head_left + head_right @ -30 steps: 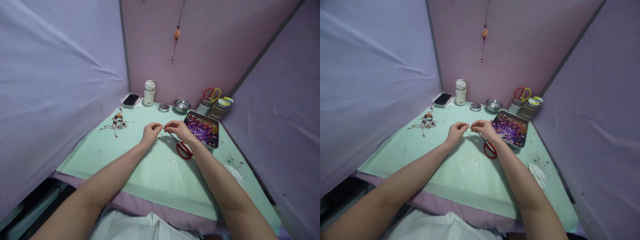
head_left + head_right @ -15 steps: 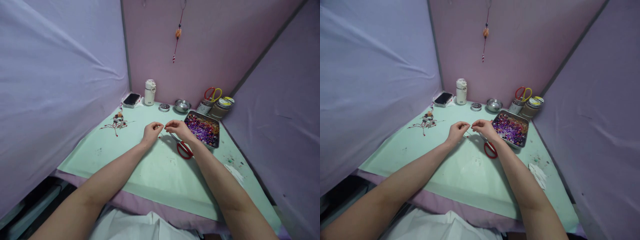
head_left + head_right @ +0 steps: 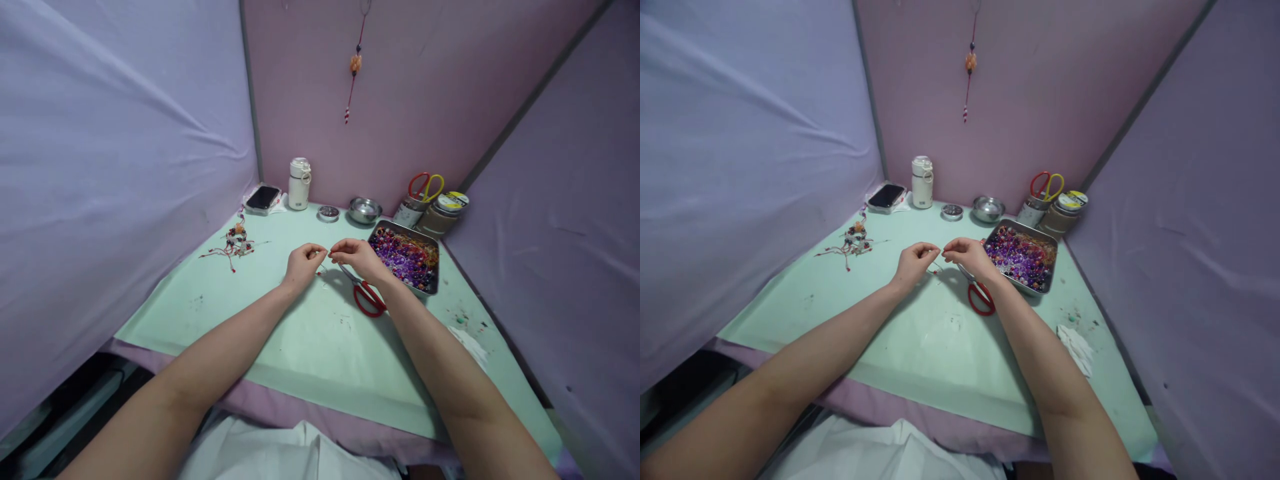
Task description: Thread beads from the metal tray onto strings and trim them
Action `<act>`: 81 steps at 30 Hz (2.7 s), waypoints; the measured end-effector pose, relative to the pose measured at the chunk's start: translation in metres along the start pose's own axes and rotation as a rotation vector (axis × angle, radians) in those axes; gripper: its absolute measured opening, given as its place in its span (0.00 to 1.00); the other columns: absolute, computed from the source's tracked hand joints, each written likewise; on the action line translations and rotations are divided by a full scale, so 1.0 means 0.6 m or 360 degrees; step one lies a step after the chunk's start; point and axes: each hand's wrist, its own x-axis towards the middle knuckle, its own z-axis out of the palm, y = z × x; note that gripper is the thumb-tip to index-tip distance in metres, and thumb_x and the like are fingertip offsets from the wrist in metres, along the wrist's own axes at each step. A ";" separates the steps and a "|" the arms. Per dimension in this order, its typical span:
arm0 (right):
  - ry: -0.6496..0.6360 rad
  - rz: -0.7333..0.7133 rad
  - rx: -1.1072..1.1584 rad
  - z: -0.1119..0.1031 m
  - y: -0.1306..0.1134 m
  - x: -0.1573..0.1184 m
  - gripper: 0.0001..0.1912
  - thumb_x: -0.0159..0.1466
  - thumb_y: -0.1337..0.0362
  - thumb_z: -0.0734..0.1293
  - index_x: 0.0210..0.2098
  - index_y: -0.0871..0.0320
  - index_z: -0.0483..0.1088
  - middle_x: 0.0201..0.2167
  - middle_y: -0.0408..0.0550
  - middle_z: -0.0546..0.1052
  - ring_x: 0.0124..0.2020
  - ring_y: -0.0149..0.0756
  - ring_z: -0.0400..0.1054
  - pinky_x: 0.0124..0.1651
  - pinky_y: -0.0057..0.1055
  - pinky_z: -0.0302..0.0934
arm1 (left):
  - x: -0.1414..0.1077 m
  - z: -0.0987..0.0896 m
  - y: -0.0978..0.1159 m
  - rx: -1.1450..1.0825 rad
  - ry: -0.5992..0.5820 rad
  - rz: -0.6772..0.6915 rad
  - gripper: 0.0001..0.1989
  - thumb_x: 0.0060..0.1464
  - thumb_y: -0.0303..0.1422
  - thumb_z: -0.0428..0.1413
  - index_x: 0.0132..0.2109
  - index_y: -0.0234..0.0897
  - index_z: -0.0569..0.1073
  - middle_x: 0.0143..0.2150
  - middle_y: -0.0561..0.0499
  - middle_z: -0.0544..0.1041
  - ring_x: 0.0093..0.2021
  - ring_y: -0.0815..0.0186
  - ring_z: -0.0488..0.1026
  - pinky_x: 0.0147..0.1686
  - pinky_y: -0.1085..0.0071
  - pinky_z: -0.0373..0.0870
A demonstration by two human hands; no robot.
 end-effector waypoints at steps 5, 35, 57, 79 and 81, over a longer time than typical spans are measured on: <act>0.0010 -0.0004 -0.0017 0.001 -0.002 0.000 0.13 0.46 0.60 0.74 0.29 0.59 0.72 0.23 0.42 0.75 0.28 0.31 0.69 0.32 0.28 0.59 | 0.000 0.001 -0.003 0.0021 -0.0015 0.0010 0.11 0.47 0.38 0.57 0.31 0.34 0.76 0.17 0.59 0.57 0.21 0.72 0.54 0.25 0.72 0.53; -0.0003 -0.0112 -0.0138 -0.001 0.000 0.003 0.10 0.47 0.62 0.72 0.28 0.58 0.72 0.26 0.43 0.75 0.29 0.31 0.67 0.39 0.32 0.62 | -0.002 0.001 -0.003 0.0112 -0.0084 0.0007 0.09 0.46 0.37 0.57 0.30 0.34 0.76 0.18 0.59 0.57 0.22 0.72 0.55 0.25 0.72 0.52; 0.0017 -0.0218 -0.0365 -0.001 -0.003 0.002 0.08 0.49 0.61 0.70 0.29 0.57 0.72 0.28 0.45 0.76 0.31 0.33 0.67 0.40 0.34 0.62 | -0.003 0.001 -0.001 0.0082 -0.0129 -0.0056 0.10 0.44 0.38 0.58 0.28 0.35 0.75 0.17 0.58 0.56 0.21 0.72 0.52 0.24 0.73 0.52; 0.0000 -0.0166 -0.0285 0.000 0.002 0.002 0.09 0.49 0.61 0.71 0.28 0.58 0.72 0.27 0.44 0.75 0.30 0.32 0.68 0.39 0.33 0.63 | -0.002 0.000 0.000 0.0093 -0.0120 -0.0053 0.11 0.45 0.39 0.57 0.29 0.34 0.75 0.18 0.58 0.59 0.21 0.72 0.55 0.24 0.73 0.53; 0.0009 -0.0155 -0.0268 0.000 0.003 0.003 0.09 0.48 0.61 0.71 0.28 0.58 0.72 0.27 0.44 0.75 0.30 0.33 0.68 0.39 0.33 0.63 | -0.002 0.000 -0.002 0.0079 -0.0130 -0.0065 0.11 0.45 0.39 0.57 0.30 0.34 0.76 0.18 0.57 0.60 0.22 0.72 0.55 0.24 0.73 0.53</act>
